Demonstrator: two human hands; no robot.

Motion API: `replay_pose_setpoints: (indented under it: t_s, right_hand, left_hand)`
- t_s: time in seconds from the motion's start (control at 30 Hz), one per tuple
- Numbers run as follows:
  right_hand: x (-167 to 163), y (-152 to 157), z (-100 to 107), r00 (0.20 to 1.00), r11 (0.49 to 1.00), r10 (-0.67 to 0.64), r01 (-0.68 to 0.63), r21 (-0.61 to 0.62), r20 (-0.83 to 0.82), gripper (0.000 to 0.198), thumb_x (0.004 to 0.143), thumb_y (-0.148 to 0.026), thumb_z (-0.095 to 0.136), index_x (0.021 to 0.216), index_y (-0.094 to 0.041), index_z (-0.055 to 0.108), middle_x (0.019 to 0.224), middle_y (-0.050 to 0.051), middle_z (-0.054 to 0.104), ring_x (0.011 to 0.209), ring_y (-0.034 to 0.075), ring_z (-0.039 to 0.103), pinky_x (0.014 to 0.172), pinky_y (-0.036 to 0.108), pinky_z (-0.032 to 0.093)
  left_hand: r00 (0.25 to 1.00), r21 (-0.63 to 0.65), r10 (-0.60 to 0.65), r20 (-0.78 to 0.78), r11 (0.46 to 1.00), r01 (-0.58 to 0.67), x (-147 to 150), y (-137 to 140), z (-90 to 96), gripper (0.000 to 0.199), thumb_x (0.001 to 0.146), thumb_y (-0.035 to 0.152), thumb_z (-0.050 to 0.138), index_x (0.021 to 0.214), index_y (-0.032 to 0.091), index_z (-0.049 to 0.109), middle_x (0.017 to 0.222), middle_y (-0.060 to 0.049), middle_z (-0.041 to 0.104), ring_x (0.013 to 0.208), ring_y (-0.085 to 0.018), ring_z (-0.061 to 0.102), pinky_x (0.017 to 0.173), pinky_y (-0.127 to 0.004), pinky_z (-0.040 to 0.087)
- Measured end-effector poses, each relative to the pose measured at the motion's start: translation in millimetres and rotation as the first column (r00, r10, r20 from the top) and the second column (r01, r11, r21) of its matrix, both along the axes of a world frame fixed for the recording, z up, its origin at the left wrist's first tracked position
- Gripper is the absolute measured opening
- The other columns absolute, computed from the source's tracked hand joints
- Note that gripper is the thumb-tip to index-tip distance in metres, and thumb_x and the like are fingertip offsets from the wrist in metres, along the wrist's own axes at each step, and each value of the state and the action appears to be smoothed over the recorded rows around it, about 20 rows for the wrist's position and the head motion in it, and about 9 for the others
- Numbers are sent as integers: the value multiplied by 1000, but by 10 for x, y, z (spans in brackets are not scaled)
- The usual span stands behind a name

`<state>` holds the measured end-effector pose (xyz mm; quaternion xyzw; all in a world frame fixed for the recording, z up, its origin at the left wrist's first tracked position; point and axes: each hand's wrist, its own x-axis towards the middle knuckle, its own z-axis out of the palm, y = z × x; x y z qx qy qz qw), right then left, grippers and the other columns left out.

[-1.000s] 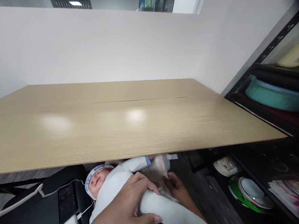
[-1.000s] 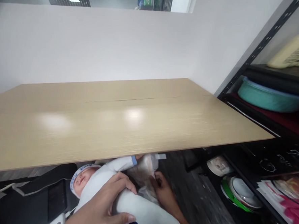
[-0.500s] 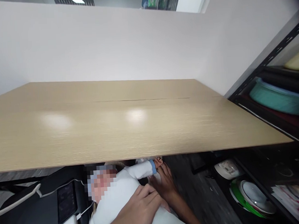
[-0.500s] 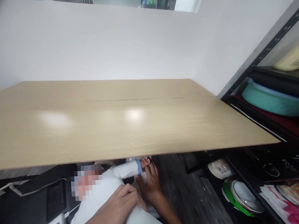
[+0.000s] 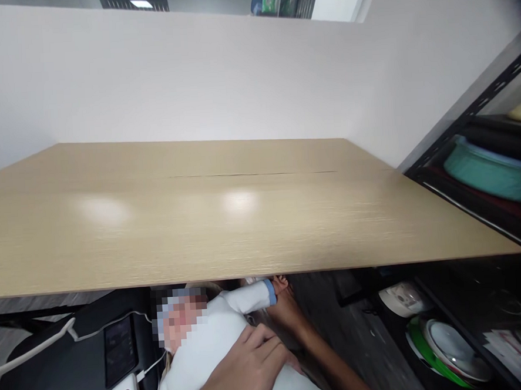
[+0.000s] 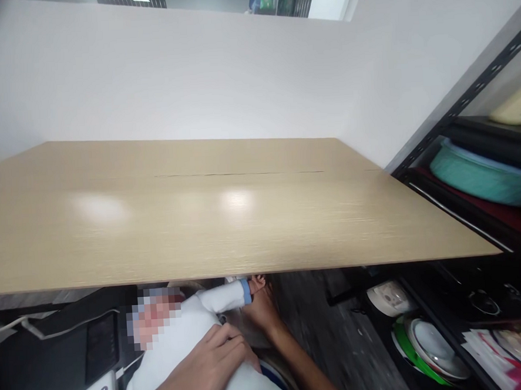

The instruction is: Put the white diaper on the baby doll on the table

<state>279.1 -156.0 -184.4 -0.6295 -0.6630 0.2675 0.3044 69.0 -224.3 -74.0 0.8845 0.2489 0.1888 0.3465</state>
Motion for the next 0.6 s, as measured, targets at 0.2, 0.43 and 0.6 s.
replay_pose_setpoints:
  t_s: [0.2,0.43,0.6]
  right_hand:
    - [484,-661,84,956,960,-172,109,256,237,44,105,-41,63,146,-24,64,145,15,71,135,36,66,115,60,55]
    - [194,-680,636,951,962,160,-210,176,264,49,105,-27,62,153,-29,59,156,9,65,145,29,61,122,48,52]
    - [-238,-218,920,863,909,413,-409,-77,290,52,94,-21,71,146,-24,64,160,11,63,150,32,55,128,49,41]
  left_hand:
    - [1000,111,-8,-24,994,11,47,-85,-183,46,103,64,69,126,24,66,115,-6,75,113,-28,65,99,-39,49]
    - [995,187,-66,-80,979,80,9,-46,-29,45,104,59,71,137,29,65,122,-4,77,114,-27,64,97,-37,49]
    - [993,234,-29,-118,971,56,3,-64,-22,32,115,32,55,145,35,66,123,-5,77,110,-23,66,97,-33,53]
